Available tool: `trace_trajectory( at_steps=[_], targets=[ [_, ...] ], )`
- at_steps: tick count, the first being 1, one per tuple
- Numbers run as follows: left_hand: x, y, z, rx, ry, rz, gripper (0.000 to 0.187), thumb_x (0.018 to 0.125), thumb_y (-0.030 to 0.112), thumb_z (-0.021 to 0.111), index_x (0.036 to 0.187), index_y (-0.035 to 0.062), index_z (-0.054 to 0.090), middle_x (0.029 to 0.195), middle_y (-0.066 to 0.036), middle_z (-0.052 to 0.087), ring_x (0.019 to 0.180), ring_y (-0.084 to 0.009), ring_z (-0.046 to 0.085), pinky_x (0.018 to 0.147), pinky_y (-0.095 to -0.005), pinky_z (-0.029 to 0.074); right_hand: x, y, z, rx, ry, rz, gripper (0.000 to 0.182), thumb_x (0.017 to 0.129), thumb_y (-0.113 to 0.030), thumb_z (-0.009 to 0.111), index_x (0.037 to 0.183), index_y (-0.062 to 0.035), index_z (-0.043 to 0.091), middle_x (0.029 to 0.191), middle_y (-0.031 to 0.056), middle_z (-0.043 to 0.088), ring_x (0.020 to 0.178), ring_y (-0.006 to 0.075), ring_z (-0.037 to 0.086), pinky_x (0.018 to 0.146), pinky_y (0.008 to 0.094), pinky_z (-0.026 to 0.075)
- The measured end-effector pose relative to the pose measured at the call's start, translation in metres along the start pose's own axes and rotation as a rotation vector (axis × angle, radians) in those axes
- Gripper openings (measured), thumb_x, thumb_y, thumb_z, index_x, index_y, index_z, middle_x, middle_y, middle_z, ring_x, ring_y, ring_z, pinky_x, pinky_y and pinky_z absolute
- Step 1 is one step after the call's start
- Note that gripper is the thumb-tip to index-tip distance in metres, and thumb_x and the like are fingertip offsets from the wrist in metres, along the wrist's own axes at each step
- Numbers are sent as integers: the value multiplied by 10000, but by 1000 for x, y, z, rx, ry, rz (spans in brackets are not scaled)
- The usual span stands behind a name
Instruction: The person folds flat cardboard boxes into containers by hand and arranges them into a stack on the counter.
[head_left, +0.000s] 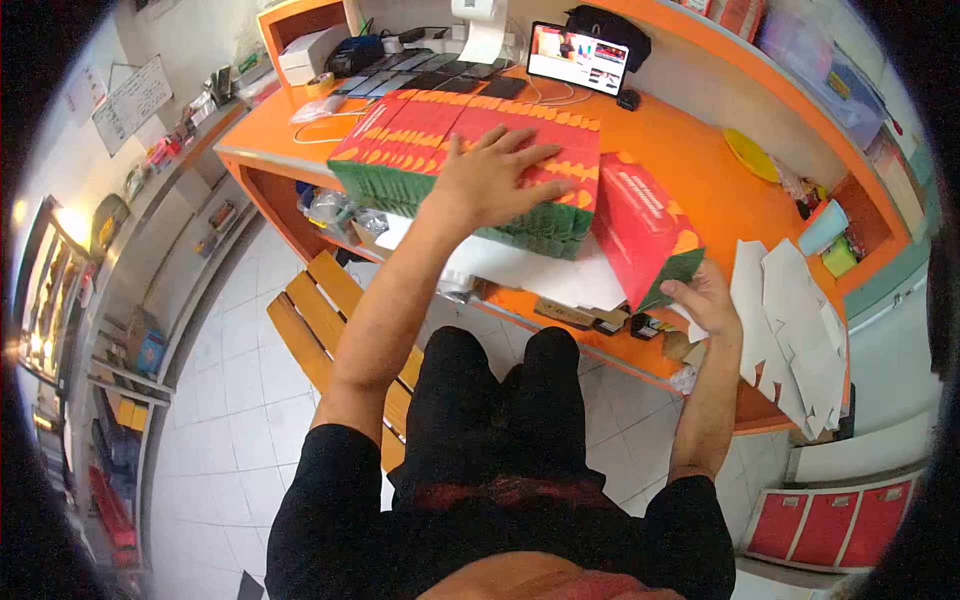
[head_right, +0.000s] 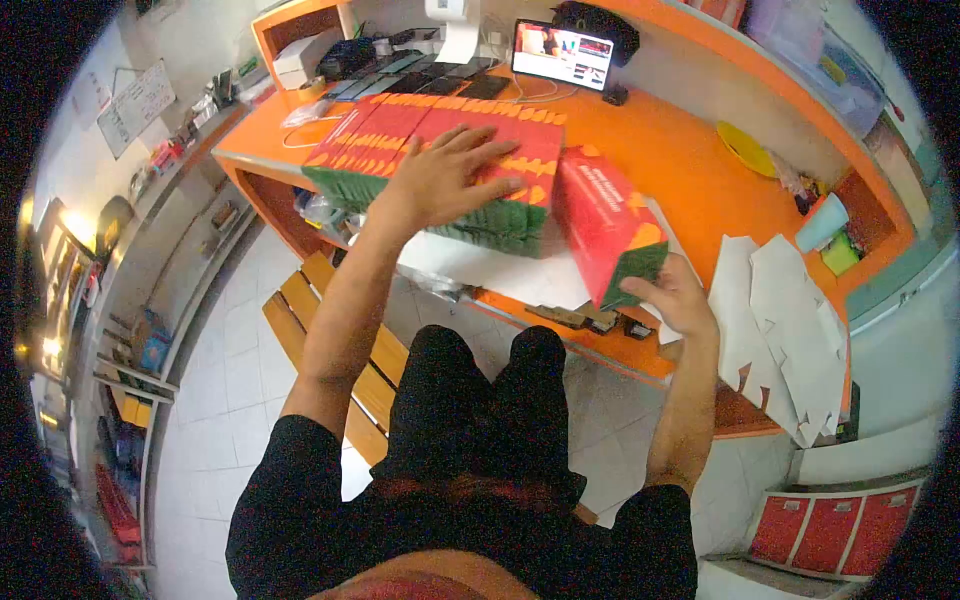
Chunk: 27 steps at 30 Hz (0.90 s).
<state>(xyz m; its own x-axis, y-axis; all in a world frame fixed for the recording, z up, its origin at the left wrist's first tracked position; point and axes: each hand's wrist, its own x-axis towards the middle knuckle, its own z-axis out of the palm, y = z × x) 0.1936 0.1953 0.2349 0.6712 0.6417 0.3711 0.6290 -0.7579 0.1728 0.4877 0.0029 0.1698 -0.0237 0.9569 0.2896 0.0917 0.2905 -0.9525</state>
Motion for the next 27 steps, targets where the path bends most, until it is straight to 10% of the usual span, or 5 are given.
trace_trajectory(
  at_steps=[27],
  targets=[
    [-4,-3,1,138,21,102,1089,545,846,708,1448,270,512,1502,-120,473,1400,-382,410,1070,-764,231,70,34,78,-293,196,-107,261,934,-128,678,1125,47,643,974,167,736,884,194,692,815,344,528]
  ],
)
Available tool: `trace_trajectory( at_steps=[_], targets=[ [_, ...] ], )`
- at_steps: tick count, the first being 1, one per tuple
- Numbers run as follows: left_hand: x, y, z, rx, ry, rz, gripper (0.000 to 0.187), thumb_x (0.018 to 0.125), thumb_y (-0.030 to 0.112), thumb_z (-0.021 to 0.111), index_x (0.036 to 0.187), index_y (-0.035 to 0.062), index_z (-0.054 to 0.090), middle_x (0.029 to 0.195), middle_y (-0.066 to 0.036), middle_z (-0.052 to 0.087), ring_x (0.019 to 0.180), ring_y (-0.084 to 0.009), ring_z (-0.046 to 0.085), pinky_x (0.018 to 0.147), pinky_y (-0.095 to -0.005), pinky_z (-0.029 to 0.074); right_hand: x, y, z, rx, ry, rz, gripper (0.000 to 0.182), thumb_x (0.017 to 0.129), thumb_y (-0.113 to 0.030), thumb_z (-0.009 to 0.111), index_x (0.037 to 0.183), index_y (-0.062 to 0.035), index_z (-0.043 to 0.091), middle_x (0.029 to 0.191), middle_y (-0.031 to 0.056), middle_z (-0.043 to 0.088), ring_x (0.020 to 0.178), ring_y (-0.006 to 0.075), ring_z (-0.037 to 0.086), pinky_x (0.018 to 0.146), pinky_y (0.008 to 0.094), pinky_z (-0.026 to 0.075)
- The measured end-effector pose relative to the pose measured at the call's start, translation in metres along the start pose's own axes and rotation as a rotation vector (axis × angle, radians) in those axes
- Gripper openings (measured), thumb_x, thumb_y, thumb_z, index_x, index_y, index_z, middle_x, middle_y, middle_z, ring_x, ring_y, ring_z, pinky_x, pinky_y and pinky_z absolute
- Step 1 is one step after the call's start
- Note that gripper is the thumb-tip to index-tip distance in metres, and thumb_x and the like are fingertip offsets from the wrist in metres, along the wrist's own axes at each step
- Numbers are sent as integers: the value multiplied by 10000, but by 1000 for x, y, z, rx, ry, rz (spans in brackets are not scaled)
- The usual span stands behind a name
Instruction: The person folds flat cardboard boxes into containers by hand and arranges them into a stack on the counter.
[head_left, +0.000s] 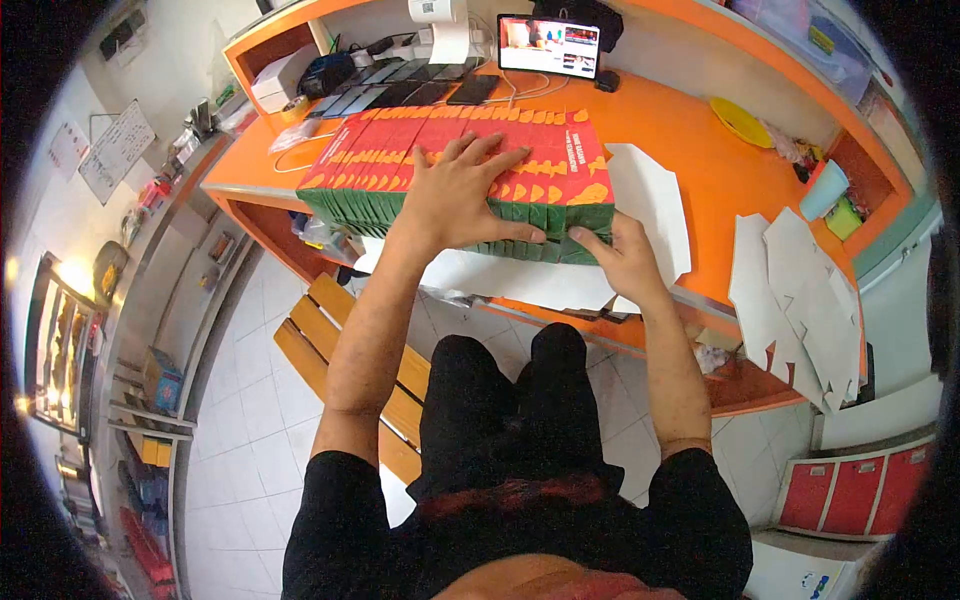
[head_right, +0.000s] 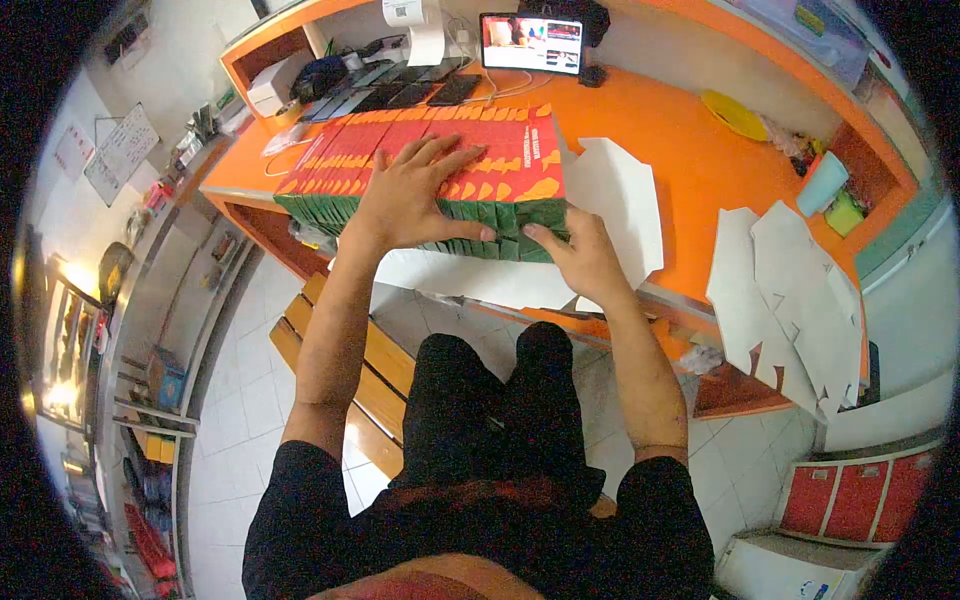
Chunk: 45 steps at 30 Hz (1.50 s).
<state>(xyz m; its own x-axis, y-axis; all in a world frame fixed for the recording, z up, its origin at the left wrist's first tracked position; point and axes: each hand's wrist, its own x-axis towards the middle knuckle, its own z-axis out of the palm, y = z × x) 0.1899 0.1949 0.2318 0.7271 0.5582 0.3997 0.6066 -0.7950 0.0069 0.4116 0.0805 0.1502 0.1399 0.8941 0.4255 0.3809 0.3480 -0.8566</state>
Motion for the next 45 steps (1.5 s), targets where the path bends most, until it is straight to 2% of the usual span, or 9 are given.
trace_trajectory(
  at_steps=[5,15,22,25,28,37,40,41,45],
  targets=[
    [1,-2,8,-11,85,-6,1043,571,876,657,1401,249,570,1465,-127,512,1380,-362,441,1059,-772,232,-2,-10,3,-126,49,3,250,930,-116,668,1130,33,643,984,185,731,912,249,707,833,377,524],
    [0,1,11,-12,102,-13,1009,616,884,617,1396,245,575,1457,-128,520,1370,-364,453,1041,-795,221,0,-4,13,-92,39,-93,241,937,-101,644,1148,15,635,979,188,728,880,242,704,811,370,521],
    [-1,-3,10,-15,73,-11,1013,614,882,623,1404,251,566,1473,-123,506,1396,-369,423,1054,-790,216,-2,-21,-8,-236,-18,-1,259,940,-118,642,1143,41,618,950,205,717,820,247,690,773,382,515],
    [-1,1,5,-19,45,-42,990,630,849,649,1417,256,554,1504,-124,473,1407,-353,413,1102,-743,212,-3,-35,-26,-318,-59,-58,277,935,-116,643,1159,43,611,918,211,708,785,254,679,749,383,516],
    [0,0,9,-27,66,-39,1022,601,883,629,1407,257,561,1485,-113,495,1401,-370,414,1073,-783,206,0,-28,-30,-245,-95,-11,278,934,-115,642,1165,36,612,922,205,710,800,261,686,760,392,516],
    [1,-1,10,-18,70,-23,1003,625,878,615,1408,254,561,1490,-117,489,1407,-370,406,1060,-783,217,5,-26,-8,-300,-82,-153,226,906,-117,669,1071,36,645,855,208,691,728,228,639,705,378,511],
    [-1,-3,9,-42,61,-11,1012,633,880,605,1423,250,544,1499,-127,476,1409,-371,402,1061,-788,205,5,-12,-4,-279,-133,-99,215,896,-122,683,1033,42,656,807,202,673,679,216,611,663,370,495],
    [0,-5,9,-35,63,-9,1019,634,881,604,1430,247,536,1501,-131,471,1410,-371,400,1062,-789,200,2,-9,-4,-230,-139,-58,216,899,-125,694,1030,45,667,766,149,673,650,167,570,630,351,476],
    [0,-1,5,-6,13,-26,1021,648,851,630,1465,256,487,1529,-130,438,1425,-359,382,1081,-778,189,-3,-8,-8,-7,-157,-10,217,915,-138,702,1049,31,673,844,61,709,724,106,580,670,311,499]
  ],
)
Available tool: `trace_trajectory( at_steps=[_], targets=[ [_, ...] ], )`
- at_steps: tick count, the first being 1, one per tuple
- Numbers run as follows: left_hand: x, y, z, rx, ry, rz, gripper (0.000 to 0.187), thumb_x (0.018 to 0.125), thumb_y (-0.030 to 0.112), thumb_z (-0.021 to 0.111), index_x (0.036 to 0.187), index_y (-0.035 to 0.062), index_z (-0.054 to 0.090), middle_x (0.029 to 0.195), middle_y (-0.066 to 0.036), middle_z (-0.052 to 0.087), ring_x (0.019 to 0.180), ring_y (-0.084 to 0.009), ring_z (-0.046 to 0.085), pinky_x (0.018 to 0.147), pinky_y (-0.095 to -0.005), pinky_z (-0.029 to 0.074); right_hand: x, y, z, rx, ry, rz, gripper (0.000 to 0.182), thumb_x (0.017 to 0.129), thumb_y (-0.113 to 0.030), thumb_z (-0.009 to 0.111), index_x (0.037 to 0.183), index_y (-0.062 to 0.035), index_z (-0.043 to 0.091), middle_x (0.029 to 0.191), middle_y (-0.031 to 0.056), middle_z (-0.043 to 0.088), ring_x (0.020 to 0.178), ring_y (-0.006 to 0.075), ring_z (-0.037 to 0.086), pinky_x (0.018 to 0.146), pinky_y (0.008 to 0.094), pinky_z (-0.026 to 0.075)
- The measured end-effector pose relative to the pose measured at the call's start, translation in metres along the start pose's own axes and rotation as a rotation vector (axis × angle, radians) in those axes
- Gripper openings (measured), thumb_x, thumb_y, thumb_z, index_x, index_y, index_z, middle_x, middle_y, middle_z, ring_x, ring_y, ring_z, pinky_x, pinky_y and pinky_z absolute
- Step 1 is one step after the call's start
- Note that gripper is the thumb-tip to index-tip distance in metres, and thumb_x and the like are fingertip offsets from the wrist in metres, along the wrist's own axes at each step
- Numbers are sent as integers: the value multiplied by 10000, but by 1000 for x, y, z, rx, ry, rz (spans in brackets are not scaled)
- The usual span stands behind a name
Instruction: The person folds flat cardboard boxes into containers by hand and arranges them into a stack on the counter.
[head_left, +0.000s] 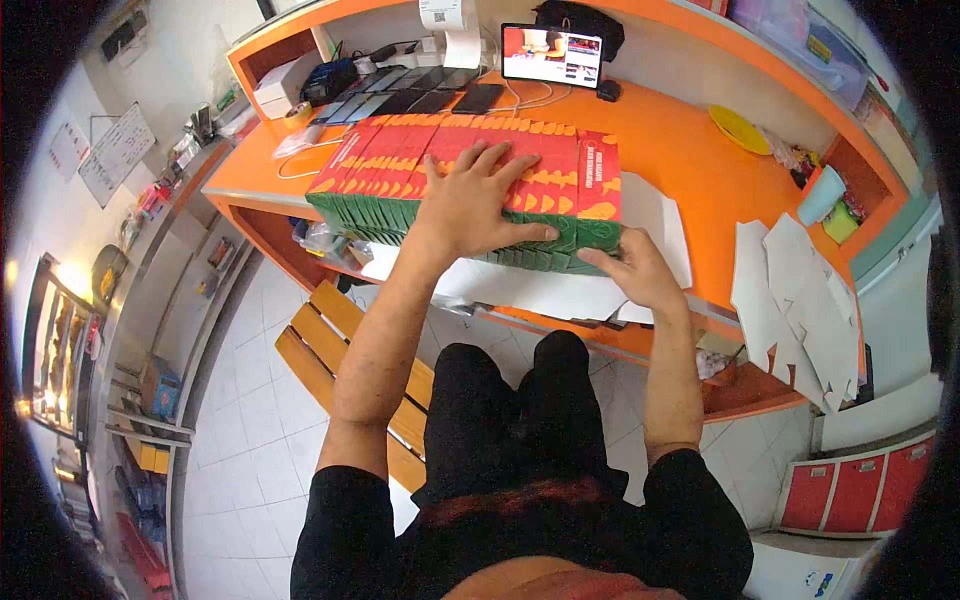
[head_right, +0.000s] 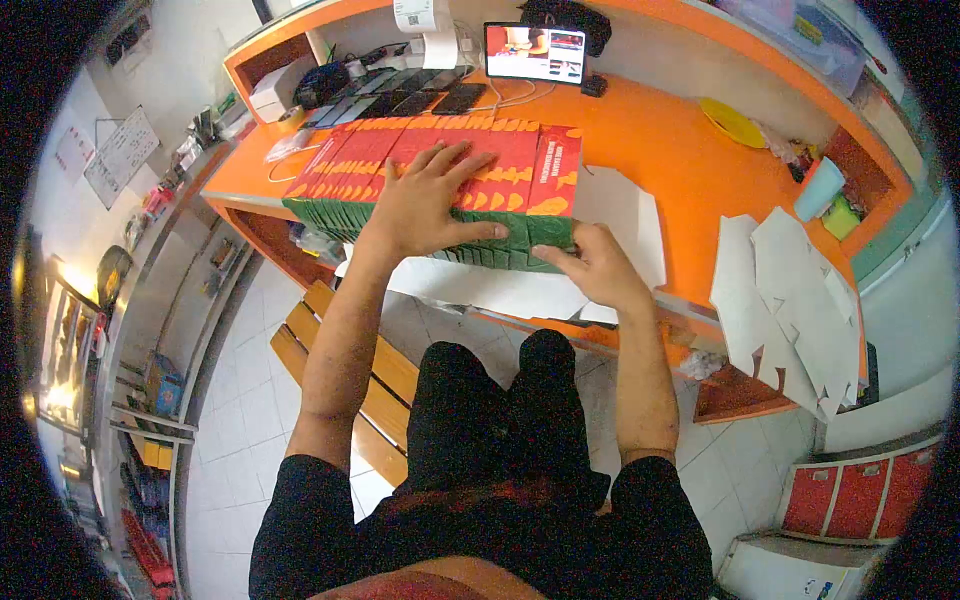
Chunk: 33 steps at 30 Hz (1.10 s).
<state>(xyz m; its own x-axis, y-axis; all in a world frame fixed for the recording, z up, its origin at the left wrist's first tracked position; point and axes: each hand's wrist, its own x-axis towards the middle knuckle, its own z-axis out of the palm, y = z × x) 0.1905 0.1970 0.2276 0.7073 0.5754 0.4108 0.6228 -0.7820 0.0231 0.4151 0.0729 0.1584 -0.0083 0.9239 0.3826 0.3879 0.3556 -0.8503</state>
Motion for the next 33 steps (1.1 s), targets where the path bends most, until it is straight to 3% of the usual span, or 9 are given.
trace_trajectory(
  at_steps=[4,10,17,20,25,27,33],
  targets=[
    [-1,1,-3,12,-28,-5,1035,646,845,638,1485,266,459,1545,-134,416,1436,-354,366,1090,-776,179,1,-10,-22,-45,-87,108,273,921,-139,699,1102,60,650,927,80,722,816,120,627,753,319,526],
    [-2,2,-4,15,-31,-7,1037,638,849,642,1483,275,465,1544,-137,416,1440,-357,358,1094,-764,188,-12,-16,-22,-6,-17,90,255,933,-129,685,1095,63,643,983,90,720,862,123,631,796,310,525],
    [-4,-1,-5,-16,5,47,1044,590,891,627,1451,312,509,1513,-147,455,1423,-383,378,1072,-779,198,4,-3,-20,8,-57,105,235,937,-133,676,1067,62,652,979,107,727,837,127,639,787,320,533],
    [-4,-1,-2,-9,12,51,1035,588,890,630,1445,321,515,1505,-146,465,1418,-379,388,1071,-776,205,2,7,-20,-97,-51,128,287,928,-115,682,1152,53,619,1039,132,723,913,148,669,814,331,543],
    [-3,2,-1,-13,28,22,1012,601,898,611,1420,307,547,1490,-135,485,1402,-368,414,1067,-773,216,2,-4,24,162,376,-153,505,900,-57,701,1352,10,487,1155,178,691,1074,181,670,859,329,549],
    [-3,3,-1,-29,27,8,1000,609,899,603,1409,301,561,1486,-129,490,1399,-366,418,1067,-773,216,-1,-5,31,182,455,-210,526,893,-49,709,1369,-5,489,1153,180,691,1079,184,672,859,327,550],
    [-2,4,0,-17,45,15,982,623,896,597,1396,291,576,1479,-127,497,1393,-359,427,1070,-773,211,-3,-7,24,-130,431,-168,283,884,-98,739,1151,-25,683,982,150,741,917,195,721,790,321,554]
  ],
)
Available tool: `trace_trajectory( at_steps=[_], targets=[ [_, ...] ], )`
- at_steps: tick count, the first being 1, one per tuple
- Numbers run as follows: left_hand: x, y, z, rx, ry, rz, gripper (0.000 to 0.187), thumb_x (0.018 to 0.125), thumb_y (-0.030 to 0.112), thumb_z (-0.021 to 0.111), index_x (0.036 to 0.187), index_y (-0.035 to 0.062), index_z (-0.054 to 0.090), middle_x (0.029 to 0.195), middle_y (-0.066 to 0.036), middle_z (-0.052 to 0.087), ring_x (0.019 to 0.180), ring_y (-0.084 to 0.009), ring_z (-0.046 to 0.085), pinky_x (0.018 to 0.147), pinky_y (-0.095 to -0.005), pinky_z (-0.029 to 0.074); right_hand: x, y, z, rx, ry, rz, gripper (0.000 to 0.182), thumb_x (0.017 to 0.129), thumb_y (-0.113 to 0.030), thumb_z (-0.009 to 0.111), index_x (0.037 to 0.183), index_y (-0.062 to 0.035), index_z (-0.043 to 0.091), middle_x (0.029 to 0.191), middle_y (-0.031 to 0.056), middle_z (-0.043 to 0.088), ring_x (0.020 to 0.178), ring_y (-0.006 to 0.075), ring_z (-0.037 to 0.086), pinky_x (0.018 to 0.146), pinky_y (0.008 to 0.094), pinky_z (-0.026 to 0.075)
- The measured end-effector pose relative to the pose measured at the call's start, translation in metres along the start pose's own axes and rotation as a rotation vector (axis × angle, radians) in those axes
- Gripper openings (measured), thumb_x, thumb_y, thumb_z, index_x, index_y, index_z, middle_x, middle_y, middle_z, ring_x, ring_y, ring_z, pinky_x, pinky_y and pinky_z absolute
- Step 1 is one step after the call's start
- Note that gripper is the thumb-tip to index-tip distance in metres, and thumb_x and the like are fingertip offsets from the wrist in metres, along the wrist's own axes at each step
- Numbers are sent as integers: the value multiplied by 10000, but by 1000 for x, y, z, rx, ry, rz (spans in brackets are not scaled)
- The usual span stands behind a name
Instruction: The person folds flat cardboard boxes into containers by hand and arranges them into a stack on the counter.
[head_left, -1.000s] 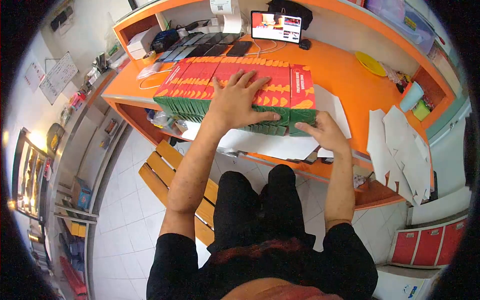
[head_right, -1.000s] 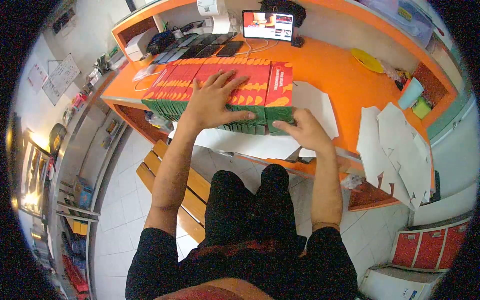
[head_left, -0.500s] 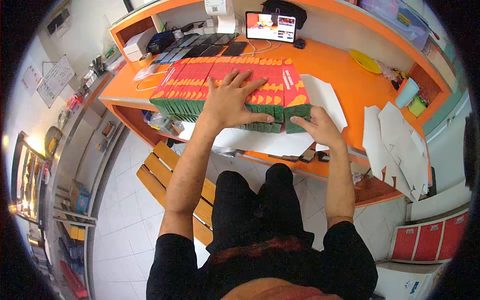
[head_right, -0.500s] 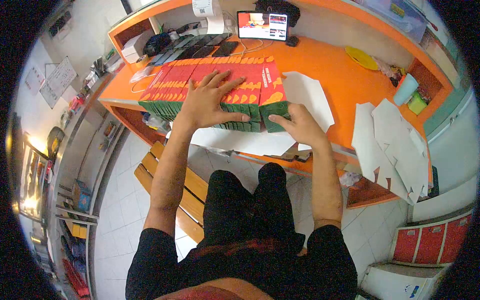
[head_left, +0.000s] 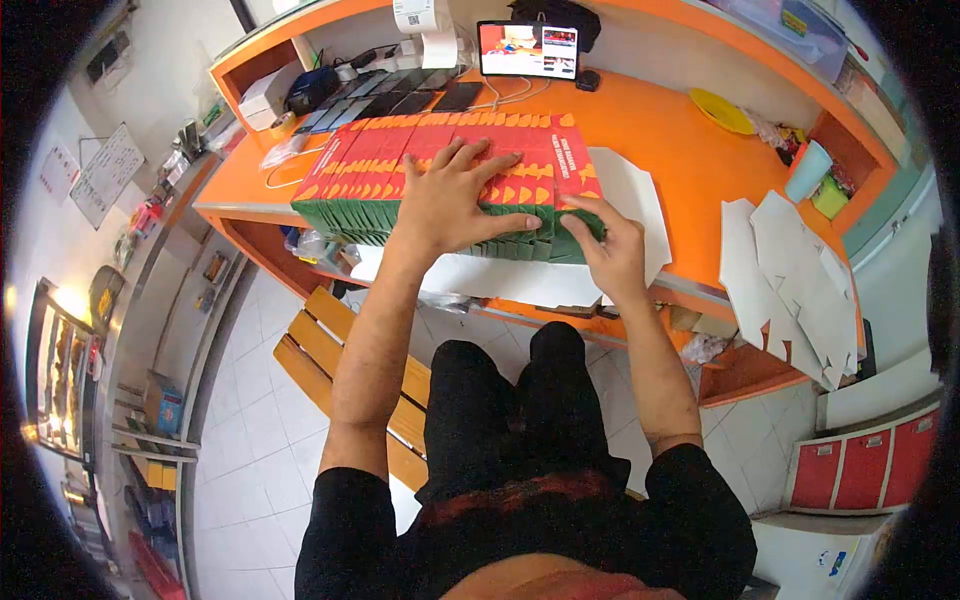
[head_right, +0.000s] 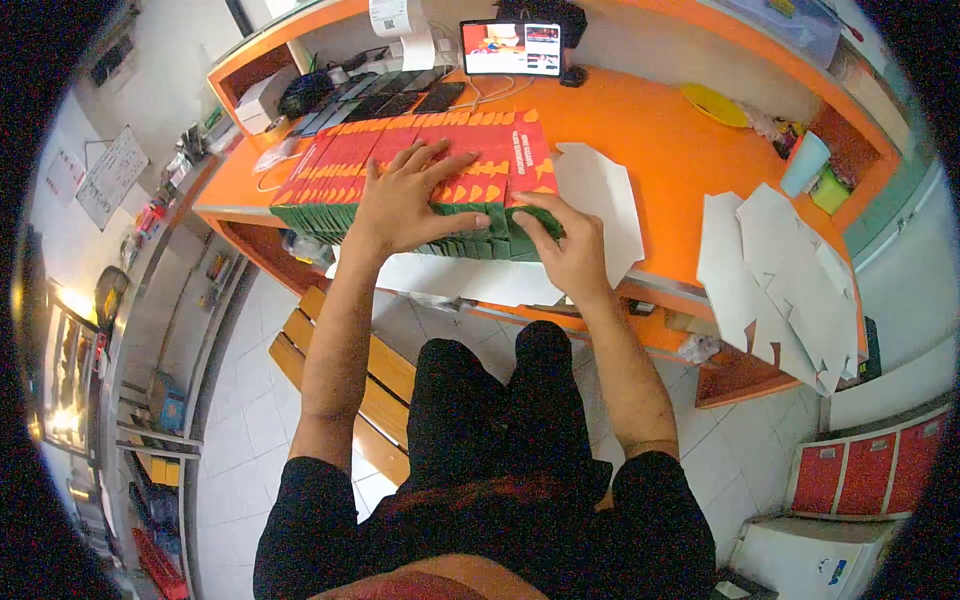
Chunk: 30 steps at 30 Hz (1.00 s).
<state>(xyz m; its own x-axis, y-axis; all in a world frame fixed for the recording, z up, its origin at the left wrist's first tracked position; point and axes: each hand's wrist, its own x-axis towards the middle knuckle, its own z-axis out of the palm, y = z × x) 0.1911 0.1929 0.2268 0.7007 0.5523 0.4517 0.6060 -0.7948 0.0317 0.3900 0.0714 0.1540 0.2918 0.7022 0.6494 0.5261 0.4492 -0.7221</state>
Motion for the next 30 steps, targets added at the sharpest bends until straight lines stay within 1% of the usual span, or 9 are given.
trace_trajectory(
  at_steps=[8,11,14,17,19,24,25,28,30],
  targets=[
    [1,0,-3,10,-43,-5,940,645,846,641,1421,323,549,1502,-144,475,1407,-358,417,1096,-741,204,9,-15,12,-30,79,10,178,869,-80,727,1039,-26,715,905,153,744,861,271,741,752,342,551],
    [0,1,-1,12,-18,5,947,639,857,632,1409,311,561,1495,-138,483,1404,-360,419,1080,-756,212,16,-28,8,-51,-53,157,299,859,-53,720,1146,-36,635,1054,150,720,994,245,704,864,349,525],
    [0,-3,3,-6,9,21,960,629,887,604,1384,295,589,1479,-128,501,1393,-363,430,1052,-782,216,19,0,14,178,-122,-46,474,880,-14,613,1323,-73,454,1233,171,611,1123,225,607,970,354,461],
    [0,-2,0,-19,14,-6,952,630,880,612,1377,291,596,1479,-125,502,1396,-362,427,1056,-780,212,19,-22,-3,803,-211,289,599,873,5,491,1425,-100,282,1318,197,499,1165,216,521,1009,354,414],
    [1,0,4,-9,22,-17,948,629,877,616,1373,290,600,1480,-122,502,1398,-361,424,1059,-779,206,14,-36,6,534,-190,233,614,852,11,432,1434,-88,262,1300,210,513,1159,224,531,996,350,424],
    [1,4,-1,-9,11,-28,907,647,822,665,1381,294,593,1484,-131,500,1391,-363,439,1081,-737,230,12,-37,-5,141,-159,33,746,870,-175,667,1470,-88,233,1332,169,536,1194,229,558,996,332,454],
    [0,4,-2,-11,17,-32,905,647,822,665,1378,293,595,1481,-130,504,1391,-363,439,1082,-736,229,7,-37,-13,43,-135,42,809,814,-283,784,1442,-71,320,1215,141,628,1146,233,603,1059,414,411],
    [1,3,0,-17,9,-35,909,637,825,667,1373,296,600,1477,-133,508,1384,-359,447,1086,-737,221,-9,-40,-17,-697,-296,95,659,798,-304,785,1327,-41,493,1032,131,695,1063,272,648,1135,512,301],
    [-1,4,0,-7,3,-38,912,635,827,667,1376,301,595,1471,-134,512,1383,-352,449,1085,-740,222,-12,-21,-12,-845,-302,17,419,797,-282,767,1146,-71,672,928,117,721,971,282,675,1170,555,198]
  ],
)
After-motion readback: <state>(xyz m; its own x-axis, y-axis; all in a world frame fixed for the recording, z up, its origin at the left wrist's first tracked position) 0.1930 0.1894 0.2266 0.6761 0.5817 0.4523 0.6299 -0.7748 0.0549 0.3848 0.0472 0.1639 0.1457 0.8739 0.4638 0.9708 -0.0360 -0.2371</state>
